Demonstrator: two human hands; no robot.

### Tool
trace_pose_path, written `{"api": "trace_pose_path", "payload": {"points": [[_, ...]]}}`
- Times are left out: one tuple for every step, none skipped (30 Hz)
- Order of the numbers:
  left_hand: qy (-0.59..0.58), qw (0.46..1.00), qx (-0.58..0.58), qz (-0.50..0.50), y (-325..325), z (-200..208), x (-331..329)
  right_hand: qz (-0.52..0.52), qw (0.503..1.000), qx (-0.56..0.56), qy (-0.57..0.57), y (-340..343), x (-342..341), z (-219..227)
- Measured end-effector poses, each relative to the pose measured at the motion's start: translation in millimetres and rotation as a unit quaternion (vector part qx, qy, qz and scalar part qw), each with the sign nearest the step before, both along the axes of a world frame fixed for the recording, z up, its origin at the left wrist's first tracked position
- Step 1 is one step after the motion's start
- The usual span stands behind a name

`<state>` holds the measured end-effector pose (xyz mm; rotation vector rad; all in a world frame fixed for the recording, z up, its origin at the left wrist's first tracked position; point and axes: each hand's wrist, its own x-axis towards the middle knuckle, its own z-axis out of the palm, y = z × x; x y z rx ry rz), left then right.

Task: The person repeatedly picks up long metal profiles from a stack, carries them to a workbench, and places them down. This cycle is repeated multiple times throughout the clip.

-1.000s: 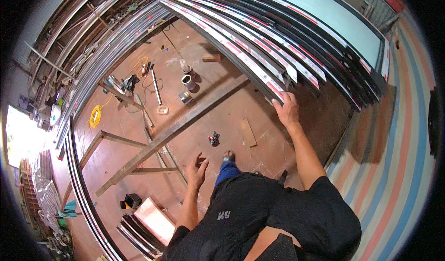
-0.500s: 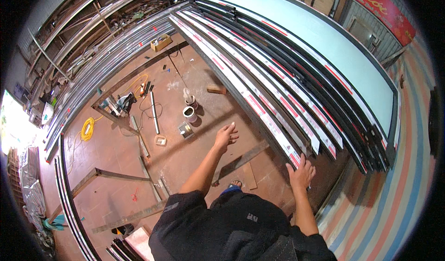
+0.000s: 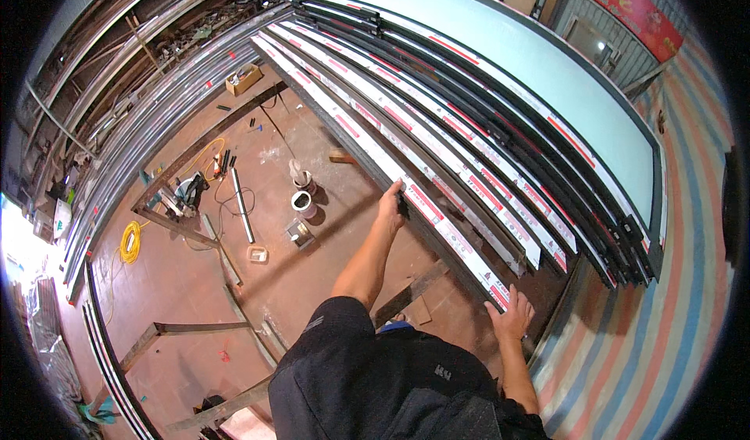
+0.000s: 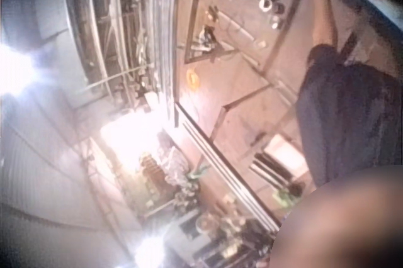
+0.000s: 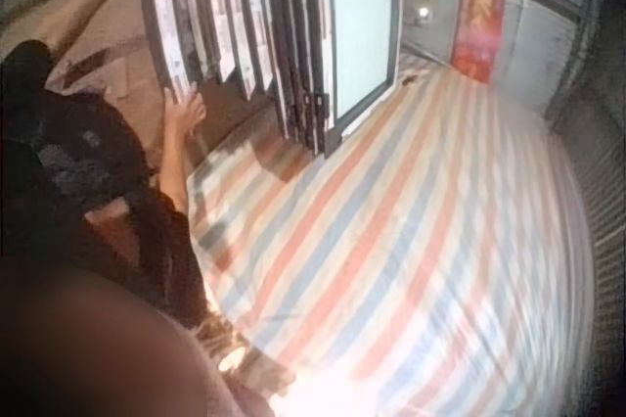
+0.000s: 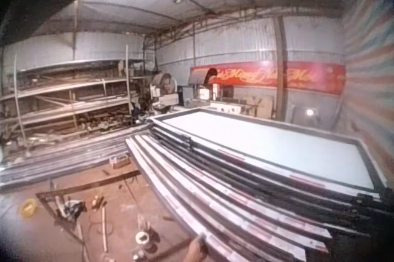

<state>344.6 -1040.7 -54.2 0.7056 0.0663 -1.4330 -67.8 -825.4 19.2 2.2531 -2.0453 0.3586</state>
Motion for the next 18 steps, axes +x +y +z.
{"api": "trace_pose_path", "payload": {"points": [[-0.029, 1.000, 0.009, 0.002, 7.4, -1.3, -0.6, -0.001, 1.000, -0.010, -0.002, 4.0, -2.5, 0.8], [-0.046, 0.999, 0.025, -0.006, 18.7, -1.6, -0.2, 0.000, 1.000, -0.007, -0.001, 11.6, -5.9, 2.7], [-0.054, 0.997, 0.050, -0.018, 32.4, -1.1, 0.6, -0.023, 0.999, 0.029, 0.006, 19.3, -8.9, 4.2], [-0.054, 0.993, 0.096, -0.029, 43.4, 3.3, 2.1, -0.016, 1.000, 0.026, 0.006, 25.0, -11.1, 6.0], [-0.174, 0.981, 0.085, 0.004, 52.3, 9.2, 4.3, 0.013, 1.000, 0.005, -0.008, 29.6, -12.6, 7.1], [-0.284, 0.954, 0.094, 0.034, 62.9, 17.9, 6.7, 0.012, 1.000, 0.013, -0.016, 35.3, -13.5, 8.7], [-0.390, 0.914, 0.099, 0.058, 72.3, 28.5, 9.0, 0.010, 0.999, 0.022, -0.023, 40.2, -13.7, 10.2], [-0.560, 0.803, 0.158, 0.131, 78.3, 39.7, 10.1, 0.017, 0.999, 0.017, -0.027, 41.3, -13.1, 10.8], [-0.704, 0.654, 0.197, 0.193, 79.4, 51.8, 10.1, 0.007, 1.000, 0.013, -0.013, 43.0, -12.1, 11.6], [-0.762, 0.595, 0.143, 0.213, 76.9, 64.1, 13.5, 0.016, 1.000, -0.004, -0.022, 41.2, -11.1, 11.7], [-0.812, 0.523, 0.074, 0.248, 71.4, 75.3, 15.2, 0.004, 1.000, 0.007, -0.023, 40.3, -10.1, 12.2], [-0.822, 0.546, 0.020, 0.160, 59.0, 85.0, 14.2, -0.008, 1.000, 0.006, -0.009, 37.5, -9.8, 12.3], [-0.822, 0.558, -0.049, 0.102, 45.3, 92.4, 11.0, -0.008, 1.000, 0.009, -0.010, 35.8, -9.5, 13.0], [-0.860, 0.508, -0.035, 0.032, 31.4, 94.7, 1.8, -0.011, 1.000, 0.012, -0.009, 34.2, -10.0, 13.3], [-0.890, 0.454, -0.027, -0.021, 17.9, 94.8, -7.8, -0.016, 1.000, 0.024, -0.006, 33.5, -10.7, 14.0], [-0.917, 0.396, -0.017, -0.052, 6.2, 92.4, -17.7, -0.016, 1.000, 0.023, -0.009, 34.4, -11.9, 14.5], [-0.920, 0.380, -0.022, -0.092, -4.9, 89.1, -24.3, -0.017, 0.999, 0.031, -0.011, 35.8, -12.9, 14.8], [-0.935, 0.333, -0.030, -0.119, -9.1, 82.1, -36.2, -0.013, 0.999, 0.033, -0.011, 39.1, -14.1, 15.1]]}}
